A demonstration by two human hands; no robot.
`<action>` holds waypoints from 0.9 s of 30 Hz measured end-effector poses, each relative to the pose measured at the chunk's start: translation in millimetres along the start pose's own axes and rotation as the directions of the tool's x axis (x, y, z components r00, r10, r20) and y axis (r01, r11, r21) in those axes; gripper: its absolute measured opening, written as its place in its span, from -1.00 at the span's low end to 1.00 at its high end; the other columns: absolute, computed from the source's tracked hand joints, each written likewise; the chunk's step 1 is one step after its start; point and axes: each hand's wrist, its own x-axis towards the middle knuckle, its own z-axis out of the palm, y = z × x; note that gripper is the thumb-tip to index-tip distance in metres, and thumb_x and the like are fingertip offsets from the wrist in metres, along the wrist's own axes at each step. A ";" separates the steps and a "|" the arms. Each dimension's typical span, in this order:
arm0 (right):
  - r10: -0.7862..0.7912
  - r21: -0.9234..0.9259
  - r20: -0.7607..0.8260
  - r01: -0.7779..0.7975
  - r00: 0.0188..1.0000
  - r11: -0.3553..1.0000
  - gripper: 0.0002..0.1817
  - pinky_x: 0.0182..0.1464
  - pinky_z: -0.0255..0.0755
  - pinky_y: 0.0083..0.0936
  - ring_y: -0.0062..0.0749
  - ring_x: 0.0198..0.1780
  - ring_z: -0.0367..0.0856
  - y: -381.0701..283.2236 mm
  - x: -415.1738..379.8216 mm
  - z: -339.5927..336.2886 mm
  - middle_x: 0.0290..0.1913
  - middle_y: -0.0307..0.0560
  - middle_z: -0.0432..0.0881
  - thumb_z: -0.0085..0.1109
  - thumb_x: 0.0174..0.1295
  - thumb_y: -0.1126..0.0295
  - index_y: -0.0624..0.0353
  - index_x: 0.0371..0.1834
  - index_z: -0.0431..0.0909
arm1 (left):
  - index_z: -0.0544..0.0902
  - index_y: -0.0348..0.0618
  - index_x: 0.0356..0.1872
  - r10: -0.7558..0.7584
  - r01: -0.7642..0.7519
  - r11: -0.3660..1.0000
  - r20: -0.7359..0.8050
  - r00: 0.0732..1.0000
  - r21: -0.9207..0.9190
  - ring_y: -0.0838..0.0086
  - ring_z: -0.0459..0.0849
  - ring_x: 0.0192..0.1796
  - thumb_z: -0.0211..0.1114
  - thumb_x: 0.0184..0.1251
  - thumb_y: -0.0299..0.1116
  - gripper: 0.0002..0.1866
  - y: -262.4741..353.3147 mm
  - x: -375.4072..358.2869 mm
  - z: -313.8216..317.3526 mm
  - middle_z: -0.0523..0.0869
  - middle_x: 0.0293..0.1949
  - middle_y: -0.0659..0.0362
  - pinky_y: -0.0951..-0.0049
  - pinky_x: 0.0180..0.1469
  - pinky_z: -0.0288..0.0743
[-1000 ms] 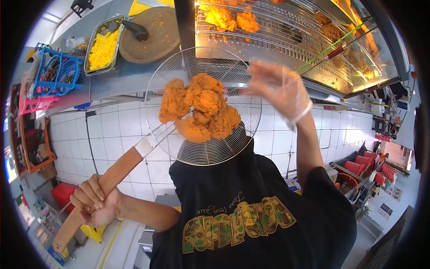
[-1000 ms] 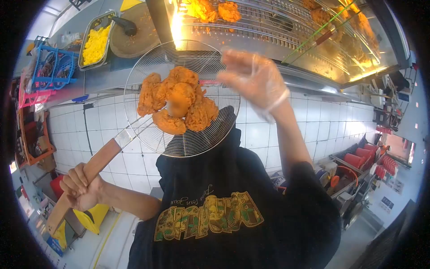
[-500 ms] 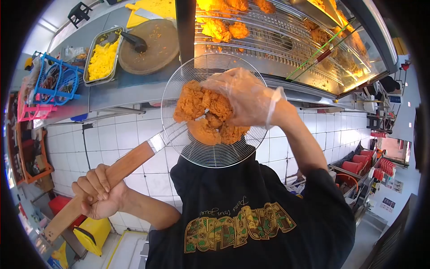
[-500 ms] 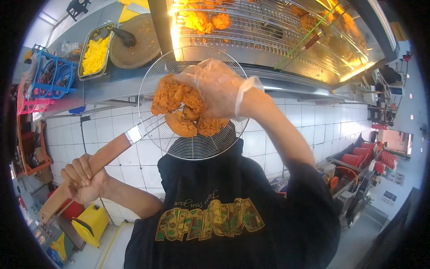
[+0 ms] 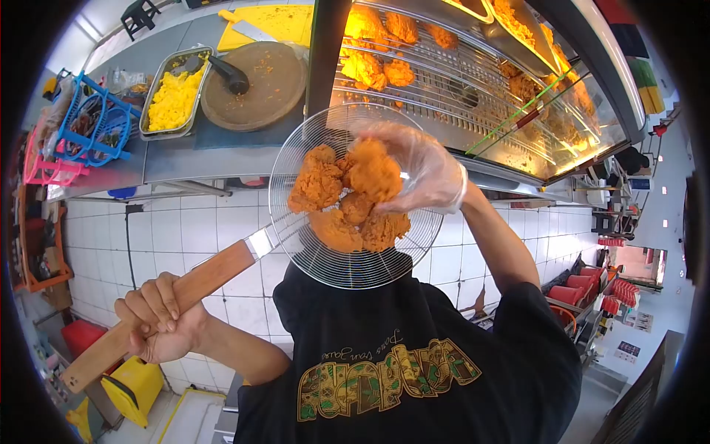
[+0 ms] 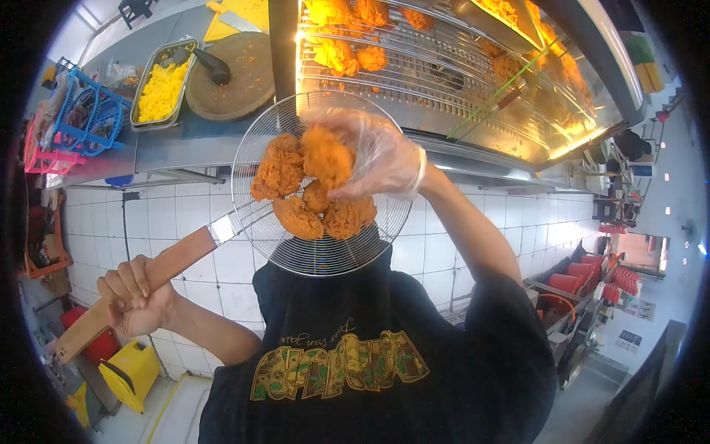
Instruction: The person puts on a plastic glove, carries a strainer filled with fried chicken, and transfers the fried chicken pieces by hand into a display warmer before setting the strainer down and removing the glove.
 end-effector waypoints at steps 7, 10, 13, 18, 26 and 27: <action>0.078 0.964 0.178 -0.189 0.981 0.185 0.03 -0.05 0.66 -0.46 0.00 0.17 0.59 -6.9 -12.1 -5.5 0.39 0.32 0.33 0.47 0.07 0.29 0.21 0.58 0.03 | 0.29 0.06 -0.64 -0.011 0.011 1.000 -0.040 0.999 0.012 0.63 0.23 -0.74 0.29 0.07 -0.29 -0.70 -6.2 -0.5 5.8 0.27 -0.76 0.34 0.63 -0.60 0.18; 0.095 0.990 0.139 -0.141 0.986 0.011 0.01 -0.06 0.70 -0.45 0.09 0.19 0.59 -15.9 -13.3 1.7 0.39 0.40 0.28 0.42 0.12 0.24 0.23 0.58 0.00 | 0.27 0.07 -0.63 0.001 0.000 1.000 -0.033 0.999 0.023 0.63 0.26 -0.75 0.27 0.10 -0.30 -0.69 -8.6 -1.3 5.5 0.28 -0.76 0.33 0.63 -0.60 0.19; 0.167 0.992 0.111 -0.119 0.980 0.040 -0.03 0.02 0.71 -0.41 0.12 0.19 0.59 -26.3 -14.2 4.6 0.39 0.43 0.27 0.39 0.15 0.25 0.23 0.57 0.02 | 0.24 0.07 -0.63 0.010 -0.009 1.000 -0.034 0.999 0.027 0.63 0.27 -0.75 0.27 0.10 -0.31 -0.67 -9.3 -2.5 4.2 0.28 -0.76 0.33 0.63 -0.60 0.20; 0.432 0.843 -0.089 -0.163 0.897 0.512 -0.17 0.12 0.68 -0.33 0.11 0.20 0.60 -19.9 -26.6 -19.4 0.31 0.36 0.40 0.33 0.21 0.38 0.26 0.52 0.11 | 0.23 0.07 -0.63 0.018 -0.015 0.998 -0.049 0.999 0.061 0.62 0.26 -0.75 0.28 0.10 -0.31 -0.65 -7.7 -4.9 2.0 0.28 -0.76 0.33 0.61 -0.59 0.19; 0.522 0.058 -0.637 -0.640 0.567 0.766 -0.01 0.15 0.60 -0.42 -0.25 0.12 0.67 79.7 -21.5 -120.0 0.17 0.20 0.61 0.60 0.00 0.28 0.38 0.47 0.23 | 0.24 0.08 -0.65 0.016 -0.014 0.988 -0.012 1.000 0.154 0.62 0.27 -0.75 0.29 0.10 -0.32 -0.64 3.3 -8.8 -1.6 0.27 -0.77 0.34 0.62 -0.60 0.18; 0.416 -0.130 -0.704 -0.680 0.576 0.722 0.01 0.15 0.60 -0.42 -0.23 0.12 0.68 94.6 -17.0 -133.8 0.17 0.21 0.62 0.62 -0.05 0.23 0.38 0.46 0.25 | 0.24 0.08 -0.65 0.012 -0.011 0.986 -0.005 1.000 0.166 0.62 0.27 -0.74 0.30 0.10 -0.32 -0.64 4.5 -9.3 -1.2 0.27 -0.77 0.34 0.62 -0.59 0.18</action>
